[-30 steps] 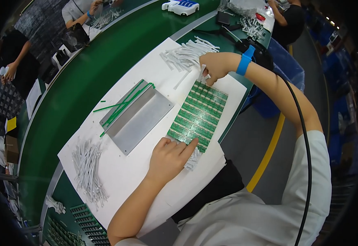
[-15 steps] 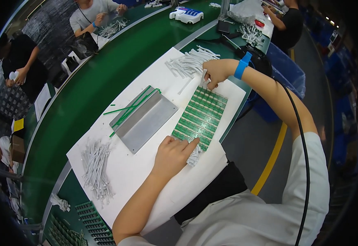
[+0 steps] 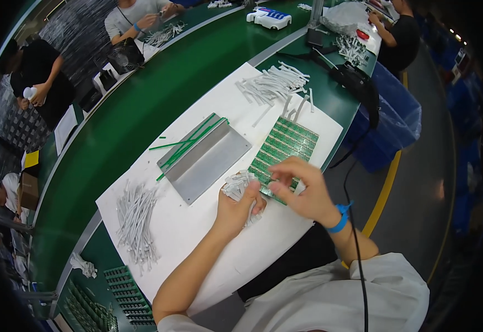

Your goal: Picking and placing small white electronic components onto a green PCB strip on an assembly line.

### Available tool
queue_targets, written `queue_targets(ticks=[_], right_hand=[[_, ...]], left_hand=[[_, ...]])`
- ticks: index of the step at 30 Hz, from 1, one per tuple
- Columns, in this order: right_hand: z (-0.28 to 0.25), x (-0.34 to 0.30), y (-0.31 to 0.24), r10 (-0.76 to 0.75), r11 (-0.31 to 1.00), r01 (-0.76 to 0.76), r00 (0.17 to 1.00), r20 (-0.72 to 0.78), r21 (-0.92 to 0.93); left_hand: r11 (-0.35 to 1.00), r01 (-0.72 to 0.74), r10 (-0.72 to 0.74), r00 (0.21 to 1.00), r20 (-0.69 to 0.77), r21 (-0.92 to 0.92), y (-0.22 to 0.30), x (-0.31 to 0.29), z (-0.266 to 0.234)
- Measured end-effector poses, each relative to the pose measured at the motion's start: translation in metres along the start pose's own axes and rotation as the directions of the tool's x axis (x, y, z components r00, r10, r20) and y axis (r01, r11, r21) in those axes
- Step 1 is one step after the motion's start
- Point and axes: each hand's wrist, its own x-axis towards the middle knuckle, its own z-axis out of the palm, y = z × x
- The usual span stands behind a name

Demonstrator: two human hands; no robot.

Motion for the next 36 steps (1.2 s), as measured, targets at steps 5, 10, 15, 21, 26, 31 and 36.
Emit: queue_targets(ticks=[5, 10, 15, 21, 26, 31, 36], right_hand=[[0.026, -0.014, 0.005, 0.121, 0.946, -0.124, 0.992, 0.027, 0.299], [0.034, -0.017, -0.003, 0.179, 0.925, -0.176, 0.984, 0.021, 0.337], [0.042, -0.017, -0.003, 0.241, 0.903, -0.232, 0.970, 0.020, 0.361], [0.041, -0.017, 0.003, 0.105, 0.937, -0.099, 0.994, 0.000, 0.334], [0.040, -0.015, 0.013, 0.198, 0.786, -0.105, 0.976, -0.087, 0.609], [-0.042, 0.031, 0.017, 0.314, 0.875, -0.263, 0.947, -0.064, 0.406], [-0.107, 0.067, 0.053, -0.027, 0.777, 0.086, 0.994, 0.103, -0.623]], left_hand=[[0.998, 0.039, -0.043, 0.996, -0.075, -0.053, 0.003, -0.003, 0.008], [0.999, 0.010, -0.009, 0.999, -0.039, 0.032, -0.010, -0.005, -0.003], [0.997, -0.003, 0.002, 1.000, 0.014, 0.080, -0.009, -0.006, -0.003], [1.000, 0.017, -0.017, 1.000, 0.020, 0.017, -0.012, -0.005, -0.008], [0.981, -0.179, 0.183, 0.982, -0.047, 0.071, -0.021, 0.000, -0.012], [0.262, -0.537, 0.550, 0.766, 0.333, 0.802, -0.002, -0.001, -0.010], [-0.155, -0.575, 0.382, 0.715, 0.585, 0.803, -0.006, 0.003, -0.002]])
